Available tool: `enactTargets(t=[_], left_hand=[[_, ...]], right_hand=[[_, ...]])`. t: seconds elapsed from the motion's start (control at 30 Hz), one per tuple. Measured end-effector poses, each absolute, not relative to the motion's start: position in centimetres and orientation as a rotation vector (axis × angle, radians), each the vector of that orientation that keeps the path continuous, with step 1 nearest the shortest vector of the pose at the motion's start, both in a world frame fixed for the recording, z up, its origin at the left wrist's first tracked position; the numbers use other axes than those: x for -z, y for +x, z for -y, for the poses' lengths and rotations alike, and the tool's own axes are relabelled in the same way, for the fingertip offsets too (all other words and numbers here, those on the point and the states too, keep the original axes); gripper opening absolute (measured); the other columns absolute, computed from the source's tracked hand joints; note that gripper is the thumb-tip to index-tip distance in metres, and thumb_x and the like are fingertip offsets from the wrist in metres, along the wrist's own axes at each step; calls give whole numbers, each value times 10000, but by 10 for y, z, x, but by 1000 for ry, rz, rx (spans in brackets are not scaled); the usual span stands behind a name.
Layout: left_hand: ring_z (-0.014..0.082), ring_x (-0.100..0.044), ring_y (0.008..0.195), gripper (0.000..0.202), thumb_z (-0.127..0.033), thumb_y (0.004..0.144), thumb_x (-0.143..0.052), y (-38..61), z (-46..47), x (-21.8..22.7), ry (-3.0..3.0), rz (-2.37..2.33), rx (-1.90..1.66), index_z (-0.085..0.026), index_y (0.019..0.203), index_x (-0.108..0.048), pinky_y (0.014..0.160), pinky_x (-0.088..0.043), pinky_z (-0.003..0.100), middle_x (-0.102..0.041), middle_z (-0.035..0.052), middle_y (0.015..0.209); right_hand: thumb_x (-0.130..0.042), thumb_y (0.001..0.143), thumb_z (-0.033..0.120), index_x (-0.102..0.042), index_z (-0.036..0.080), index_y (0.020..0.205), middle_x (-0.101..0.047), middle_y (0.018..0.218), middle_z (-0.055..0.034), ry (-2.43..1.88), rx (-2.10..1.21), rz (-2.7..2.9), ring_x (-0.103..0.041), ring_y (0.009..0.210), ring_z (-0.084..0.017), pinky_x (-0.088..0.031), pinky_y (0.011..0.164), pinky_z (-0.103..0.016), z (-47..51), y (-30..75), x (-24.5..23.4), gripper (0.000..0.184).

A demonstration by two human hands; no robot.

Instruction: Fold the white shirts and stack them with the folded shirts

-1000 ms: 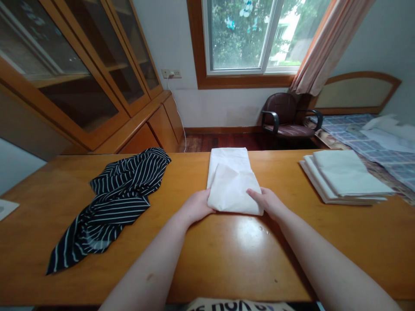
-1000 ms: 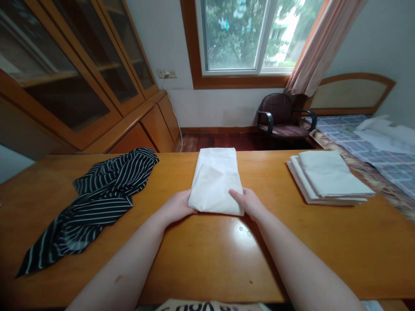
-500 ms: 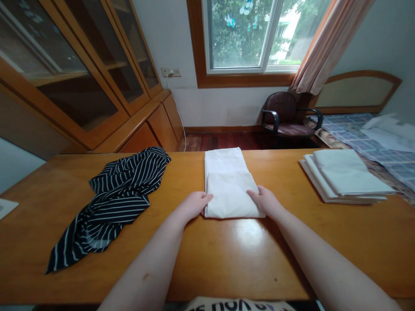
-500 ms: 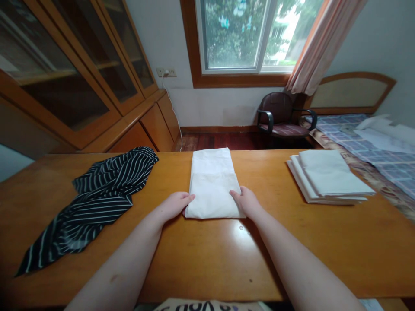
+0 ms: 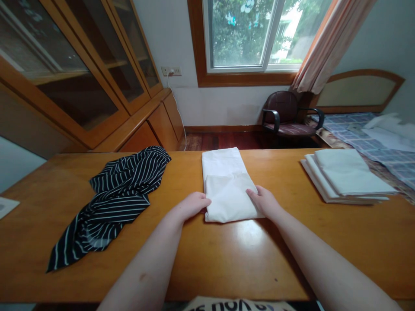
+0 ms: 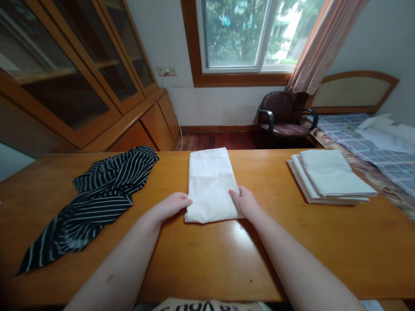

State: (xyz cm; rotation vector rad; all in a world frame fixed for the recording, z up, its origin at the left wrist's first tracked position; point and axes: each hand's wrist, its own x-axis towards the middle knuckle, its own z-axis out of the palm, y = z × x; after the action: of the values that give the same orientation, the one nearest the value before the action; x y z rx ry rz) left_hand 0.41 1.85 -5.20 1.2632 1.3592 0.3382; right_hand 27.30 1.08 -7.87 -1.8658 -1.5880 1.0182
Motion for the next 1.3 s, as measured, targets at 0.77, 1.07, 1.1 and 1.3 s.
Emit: enactTargets(t=[0.77, 1.07, 1.1, 1.3], left_hand=[[215, -431, 1244, 372, -347, 910, -410, 19, -12, 44, 2341, -1437, -779, -231, 1220, -582, 1077, -305, 370, -477, 71, 1358], [227, -139, 1411, 618, -486, 854, -482, 33, -17, 58, 2439, -1144, -124, -308, 1424, -320, 1135, -62, 465, -249, 35, 1518], [231, -121, 1414, 639, -501, 848, -485, 34, -19, 59, 2442, -1137, -96, -316, 1431, -300, 1133, -57, 468, -225, 32, 1526], [291, 18, 1417, 829, -655, 753, -516, 31, -24, 68, 2400, -1271, -24, -317, 1455, -233, 1115, -15, 520, -76, 52, 1555]], right_hand=[[-411, 893, 377, -663, 187, 971, -677, 997, -109, -1811, -241, 1942, -601, 939, -228, -439, 831, -339, -4, 284, 48, 325], [-418, 903, 458, -373, 241, 1418, -292, 1495, -83, -1370, -465, 2578, -179, 1397, -248, -173, 1110, -492, 2, 264, 60, 561], [-408, 899, 487, -347, 227, 1432, -268, 1502, -101, -1439, -481, 2572, -173, 1397, -254, -180, 1104, -502, 2, 263, 63, 596], [-395, 862, 581, -254, 137, 1465, -157, 1519, -168, -1694, -460, 2490, -122, 1405, -276, -178, 1092, -516, 3, 261, 73, 761]])
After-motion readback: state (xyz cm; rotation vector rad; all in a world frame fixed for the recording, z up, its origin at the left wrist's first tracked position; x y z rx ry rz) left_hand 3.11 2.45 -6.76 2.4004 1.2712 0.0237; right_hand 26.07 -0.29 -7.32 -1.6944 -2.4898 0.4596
